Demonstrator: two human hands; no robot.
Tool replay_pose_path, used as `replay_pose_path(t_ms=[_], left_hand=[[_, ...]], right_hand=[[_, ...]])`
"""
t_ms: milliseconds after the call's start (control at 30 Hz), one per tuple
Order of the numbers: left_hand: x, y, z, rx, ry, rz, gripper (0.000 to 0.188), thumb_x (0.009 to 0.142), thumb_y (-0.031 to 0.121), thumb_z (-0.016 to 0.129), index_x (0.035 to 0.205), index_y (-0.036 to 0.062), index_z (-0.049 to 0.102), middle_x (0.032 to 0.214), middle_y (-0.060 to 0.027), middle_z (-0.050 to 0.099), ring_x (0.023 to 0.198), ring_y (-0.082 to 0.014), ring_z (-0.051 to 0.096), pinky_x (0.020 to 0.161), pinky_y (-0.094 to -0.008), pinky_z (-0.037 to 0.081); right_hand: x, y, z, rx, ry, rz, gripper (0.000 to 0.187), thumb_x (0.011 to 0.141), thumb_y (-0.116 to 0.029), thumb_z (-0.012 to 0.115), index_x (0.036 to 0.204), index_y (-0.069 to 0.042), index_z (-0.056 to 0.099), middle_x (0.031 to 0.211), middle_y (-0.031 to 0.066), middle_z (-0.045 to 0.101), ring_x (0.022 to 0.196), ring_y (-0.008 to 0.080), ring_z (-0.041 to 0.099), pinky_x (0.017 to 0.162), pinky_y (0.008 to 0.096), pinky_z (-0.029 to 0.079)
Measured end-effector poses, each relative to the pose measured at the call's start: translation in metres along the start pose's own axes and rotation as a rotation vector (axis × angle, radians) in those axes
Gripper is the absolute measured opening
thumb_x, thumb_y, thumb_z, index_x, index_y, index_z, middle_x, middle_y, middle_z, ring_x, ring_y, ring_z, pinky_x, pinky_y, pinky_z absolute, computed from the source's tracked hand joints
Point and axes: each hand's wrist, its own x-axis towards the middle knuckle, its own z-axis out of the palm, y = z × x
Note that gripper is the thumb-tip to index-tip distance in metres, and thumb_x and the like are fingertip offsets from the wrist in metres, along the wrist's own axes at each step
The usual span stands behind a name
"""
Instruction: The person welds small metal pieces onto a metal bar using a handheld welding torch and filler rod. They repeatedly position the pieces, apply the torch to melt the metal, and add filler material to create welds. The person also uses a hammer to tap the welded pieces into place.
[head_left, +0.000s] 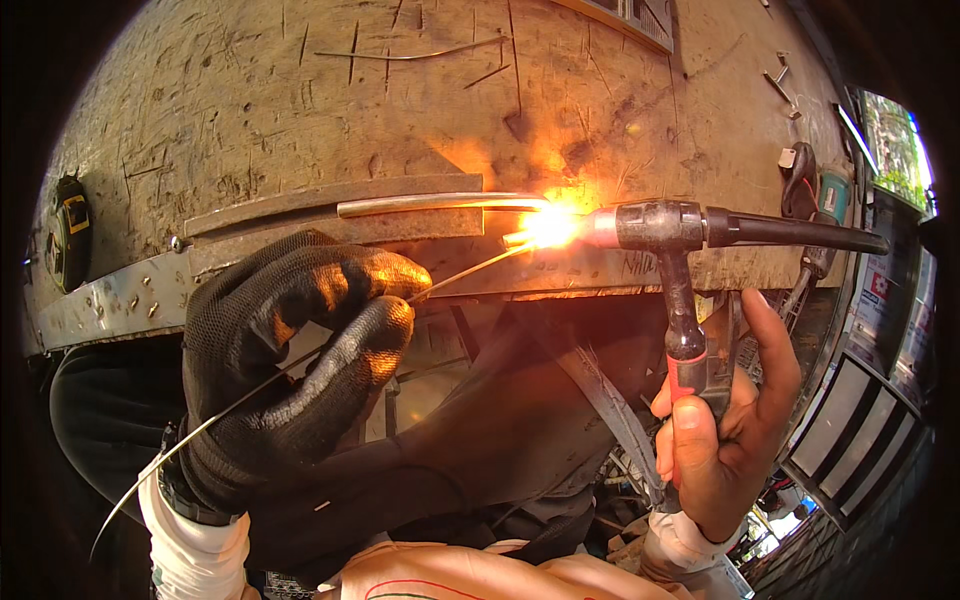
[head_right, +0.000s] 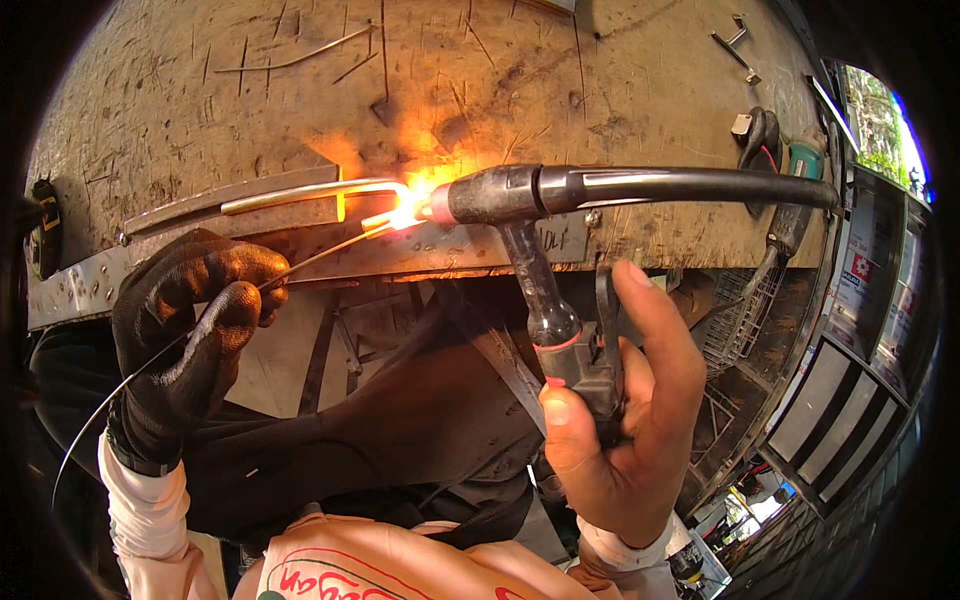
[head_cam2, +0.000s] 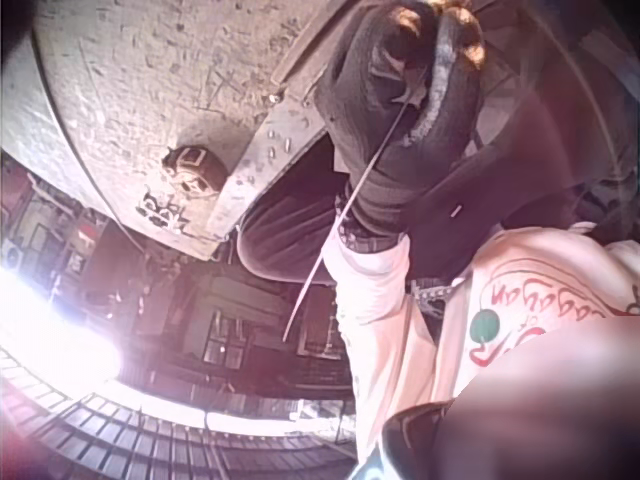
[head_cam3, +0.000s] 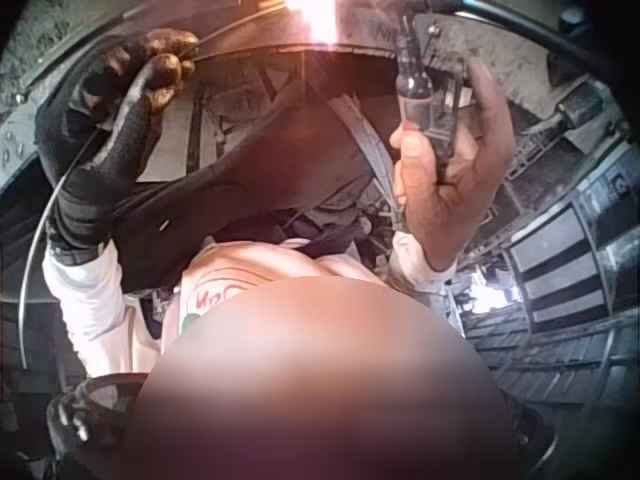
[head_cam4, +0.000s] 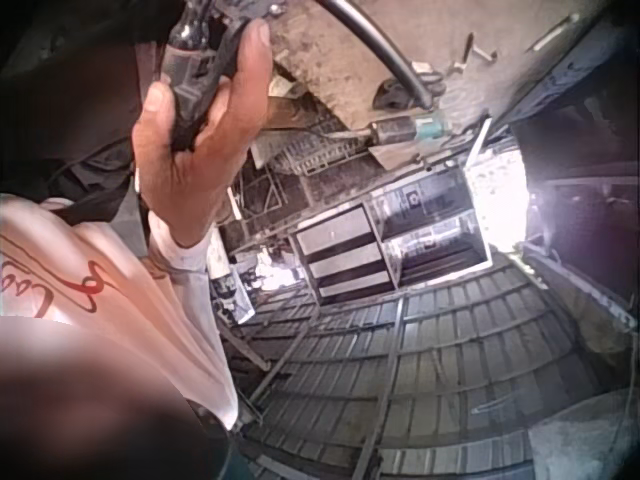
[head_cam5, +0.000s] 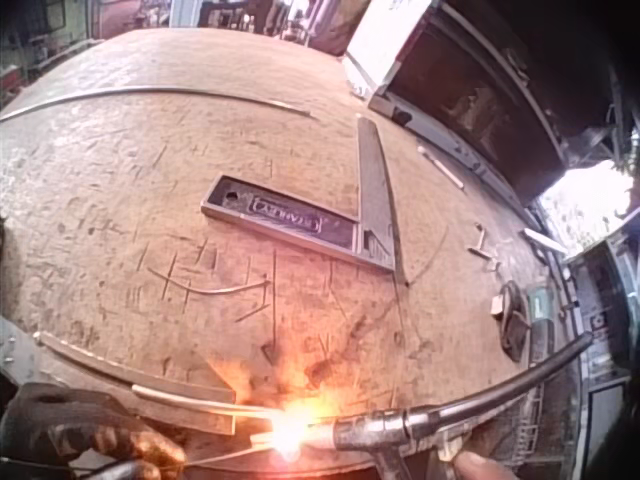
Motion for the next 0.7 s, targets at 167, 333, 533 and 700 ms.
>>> replay_pose_path(t_ms=[167, 333, 533, 700], left_hand=[[0.004, 0.0, 0.004, -0.037, 0.028, -0.058, 0.022, 0.099, 0.016, 0.064, 0.106, -0.0018, 0.074, 0.089, -0.012, 0.072, 0.075, -0.0177, 0.07, 0.071, -0.0297, 0.056], [0.004, 0.001, 0.005, 0.0, 0.029, -0.07, 0.021, 0.099, 0.017, 0.065, 0.105, -0.0009, 0.074, 0.089, -0.0117, 0.072, 0.074, -0.0173, 0.068, 0.068, -0.031, 0.055], [-0.006, -0.006, 0.0, -0.069, -0.035, -0.138, 0.021, 0.097, 0.013, 0.066, 0.113, -0.0007, 0.069, 0.096, -0.0136, 0.07, 0.082, -0.0195, 0.068, 0.07, -0.0331, 0.056], [-0.021, -0.01, 0.006, -0.319, 0.148, -0.145, 0.038, 0.094, 0.005, 0.067, 0.129, -0.0031, 0.055, 0.119, -0.0153, 0.059, 0.099, -0.0232, 0.065, 0.073, -0.0341, 0.058]], right_hand=[[0.007, 0.005, -0.005, 0.011, -0.049, -0.031, 0.071, 0.094, -0.005, 0.066, 0.153, 0.005, 0.027, 0.157, 0.0246, 0.036, 0.115, 0.028, 0.063, 0.095, 0.0365, 0.054], [0.005, 0.004, -0.004, 0.0, -0.038, 0.008, 0.071, 0.094, -0.004, 0.066, 0.153, 0.004, 0.027, 0.157, 0.0252, 0.036, 0.116, 0.0288, 0.063, 0.096, 0.0374, 0.054], [0.003, 0.006, 0.0, -0.063, -0.005, -0.027, 0.066, 0.094, -0.005, 0.066, 0.151, 0.005, 0.034, 0.144, 0.0231, 0.046, 0.11, 0.0283, 0.063, 0.093, 0.0376, 0.054], [0.019, 0.007, -0.004, -0.137, -0.099, -0.259, 0.054, 0.091, -0.007, 0.066, 0.14, 0.01, 0.051, 0.133, 0.0262, 0.06, 0.118, 0.0314, 0.064, 0.101, 0.0401, 0.053]])
